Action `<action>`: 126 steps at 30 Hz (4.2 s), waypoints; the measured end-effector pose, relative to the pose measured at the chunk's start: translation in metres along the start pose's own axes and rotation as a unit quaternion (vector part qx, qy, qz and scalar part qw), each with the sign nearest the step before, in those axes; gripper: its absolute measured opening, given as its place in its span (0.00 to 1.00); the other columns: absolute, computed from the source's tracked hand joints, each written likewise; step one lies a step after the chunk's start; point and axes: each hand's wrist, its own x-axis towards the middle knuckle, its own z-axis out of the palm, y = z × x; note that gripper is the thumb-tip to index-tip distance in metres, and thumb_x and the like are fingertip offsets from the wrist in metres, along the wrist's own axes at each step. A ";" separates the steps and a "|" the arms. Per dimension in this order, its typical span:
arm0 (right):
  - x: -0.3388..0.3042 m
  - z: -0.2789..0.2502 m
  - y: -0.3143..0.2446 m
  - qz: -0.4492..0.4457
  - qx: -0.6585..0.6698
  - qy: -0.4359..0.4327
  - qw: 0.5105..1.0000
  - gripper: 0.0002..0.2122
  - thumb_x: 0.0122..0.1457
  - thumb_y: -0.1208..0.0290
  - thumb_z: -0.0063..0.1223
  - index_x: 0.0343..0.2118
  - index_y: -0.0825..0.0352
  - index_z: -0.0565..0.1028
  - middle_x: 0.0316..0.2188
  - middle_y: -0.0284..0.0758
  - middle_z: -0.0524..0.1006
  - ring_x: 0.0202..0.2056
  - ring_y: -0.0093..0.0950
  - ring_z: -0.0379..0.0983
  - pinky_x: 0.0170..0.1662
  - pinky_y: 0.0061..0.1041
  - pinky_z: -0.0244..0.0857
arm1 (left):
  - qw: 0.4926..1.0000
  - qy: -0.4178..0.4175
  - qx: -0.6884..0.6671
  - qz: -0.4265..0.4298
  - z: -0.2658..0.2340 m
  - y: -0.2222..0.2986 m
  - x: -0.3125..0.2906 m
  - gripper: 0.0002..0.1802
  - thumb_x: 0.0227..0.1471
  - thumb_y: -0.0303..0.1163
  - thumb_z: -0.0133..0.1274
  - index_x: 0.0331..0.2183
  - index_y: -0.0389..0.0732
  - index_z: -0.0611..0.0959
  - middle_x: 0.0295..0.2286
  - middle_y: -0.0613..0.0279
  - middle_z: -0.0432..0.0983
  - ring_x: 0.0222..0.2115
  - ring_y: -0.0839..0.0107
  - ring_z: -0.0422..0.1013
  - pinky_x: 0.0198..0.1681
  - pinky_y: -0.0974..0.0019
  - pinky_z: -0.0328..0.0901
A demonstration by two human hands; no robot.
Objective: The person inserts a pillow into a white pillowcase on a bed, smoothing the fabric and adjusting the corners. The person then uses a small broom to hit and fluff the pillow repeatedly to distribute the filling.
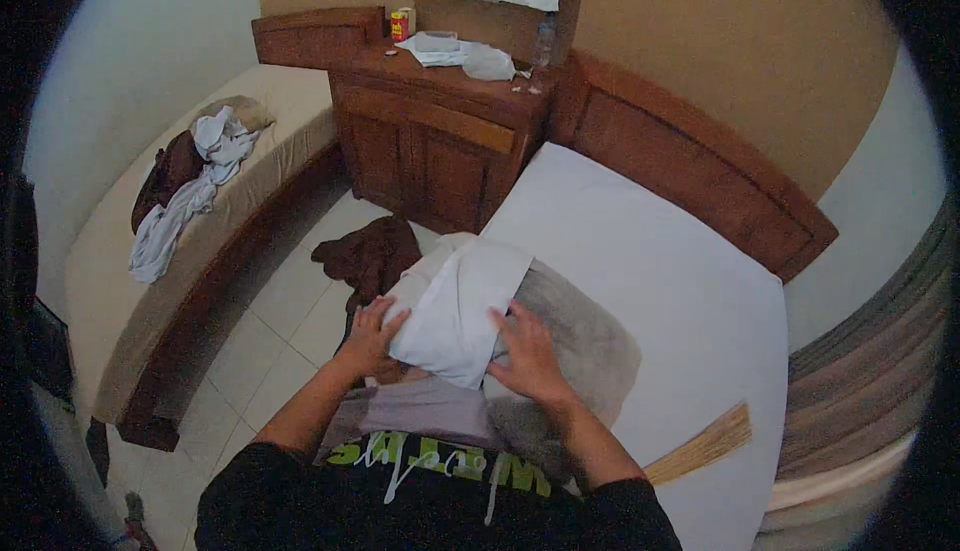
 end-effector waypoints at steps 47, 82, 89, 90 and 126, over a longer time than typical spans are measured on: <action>0.048 -0.055 0.166 0.166 0.024 0.102 0.981 0.15 0.47 0.69 0.51 0.39 0.65 0.71 0.39 0.39 0.70 0.43 0.35 0.65 0.45 0.31 0.60 | 0.692 -0.207 -0.676 -0.145 0.164 0.118 0.155 0.40 0.44 0.38 0.49 0.54 0.36 0.50 0.42 0.48 0.64 0.40 0.60 0.65 0.43 0.66 0.60; -0.026 -0.015 0.149 0.309 -0.118 0.129 0.935 0.17 0.46 0.61 0.51 0.37 0.65 0.69 0.35 0.44 0.69 0.39 0.41 0.63 0.43 0.40 0.55 | 0.881 -0.232 -0.386 0.144 0.095 0.119 0.075 0.13 0.49 0.39 0.45 0.27 0.38 0.73 0.21 0.55 0.70 0.24 0.58 0.68 0.31 0.62 0.63; -0.041 0.013 0.026 0.299 -0.191 -0.046 0.934 0.37 0.41 0.54 0.56 0.53 0.65 0.55 0.46 0.52 0.62 0.48 0.44 0.59 0.48 0.43 0.53 | 0.880 -0.062 -0.452 -0.132 0.123 0.084 0.111 0.16 0.42 0.36 0.55 0.30 0.36 0.69 0.22 0.57 0.69 0.27 0.66 0.68 0.32 0.65 0.63; -0.040 0.015 0.029 0.325 -0.184 -0.065 0.925 0.38 0.40 0.55 0.57 0.53 0.64 0.54 0.45 0.53 0.63 0.47 0.44 0.61 0.47 0.41 0.54 | 0.891 -0.072 -0.430 -0.123 0.128 0.082 0.112 0.16 0.42 0.35 0.56 0.29 0.36 0.70 0.22 0.57 0.69 0.27 0.66 0.68 0.32 0.65 0.63; 0.009 0.024 0.127 0.275 -0.004 0.147 0.950 0.16 0.45 0.72 0.49 0.40 0.65 0.69 0.32 0.42 0.69 0.39 0.38 0.65 0.44 0.36 0.59 | 0.879 -0.043 -0.449 -0.154 0.046 0.031 0.058 0.15 0.44 0.39 0.55 0.27 0.37 0.73 0.24 0.62 0.69 0.27 0.74 0.64 0.30 0.70 0.60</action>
